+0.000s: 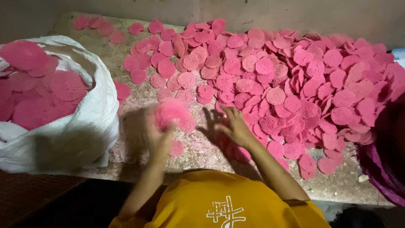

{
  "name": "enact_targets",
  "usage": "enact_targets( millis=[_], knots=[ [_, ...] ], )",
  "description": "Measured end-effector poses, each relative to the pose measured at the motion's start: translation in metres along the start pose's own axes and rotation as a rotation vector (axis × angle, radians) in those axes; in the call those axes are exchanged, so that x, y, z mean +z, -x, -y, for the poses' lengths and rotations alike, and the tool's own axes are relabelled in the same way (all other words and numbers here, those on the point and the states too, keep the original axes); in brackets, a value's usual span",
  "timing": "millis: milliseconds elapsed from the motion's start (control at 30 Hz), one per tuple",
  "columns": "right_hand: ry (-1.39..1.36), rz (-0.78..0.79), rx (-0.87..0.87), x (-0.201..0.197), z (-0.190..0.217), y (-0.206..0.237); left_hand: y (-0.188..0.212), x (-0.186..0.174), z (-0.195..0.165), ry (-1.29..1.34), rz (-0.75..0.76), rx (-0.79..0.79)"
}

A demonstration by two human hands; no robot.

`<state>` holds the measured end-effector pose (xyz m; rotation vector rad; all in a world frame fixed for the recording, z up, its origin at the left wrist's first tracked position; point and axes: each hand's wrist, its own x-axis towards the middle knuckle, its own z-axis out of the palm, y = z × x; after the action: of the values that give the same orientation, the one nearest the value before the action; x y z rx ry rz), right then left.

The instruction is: The person gathers pink round foam discs spread across a work table and places them by hand into a white woven sack, occasionally sweeping loose discs together and pressing the pile down inside the sack to make room for more.

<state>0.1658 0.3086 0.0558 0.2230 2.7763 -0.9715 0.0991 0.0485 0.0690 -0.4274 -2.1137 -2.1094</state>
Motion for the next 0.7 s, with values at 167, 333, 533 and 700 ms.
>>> enact_targets(
  millis=[167,333,533,700],
  knots=[
    [0.852,0.107,0.031,0.012,-0.032,0.016,-0.049,-0.128,-0.071,-0.786,-0.516,0.416],
    [0.559,0.0,-0.013,0.032,-0.069,0.015,-0.069,-0.13,-0.076,-0.971,-0.677,0.577],
    [0.437,-0.24,-0.035,0.033,-0.076,0.028,-0.022,0.015,0.01,-0.561,0.291,0.249],
    [0.372,-0.294,0.014,0.022,-0.065,0.036,-0.003,0.042,0.075,-0.78,0.502,0.252]
  ],
)
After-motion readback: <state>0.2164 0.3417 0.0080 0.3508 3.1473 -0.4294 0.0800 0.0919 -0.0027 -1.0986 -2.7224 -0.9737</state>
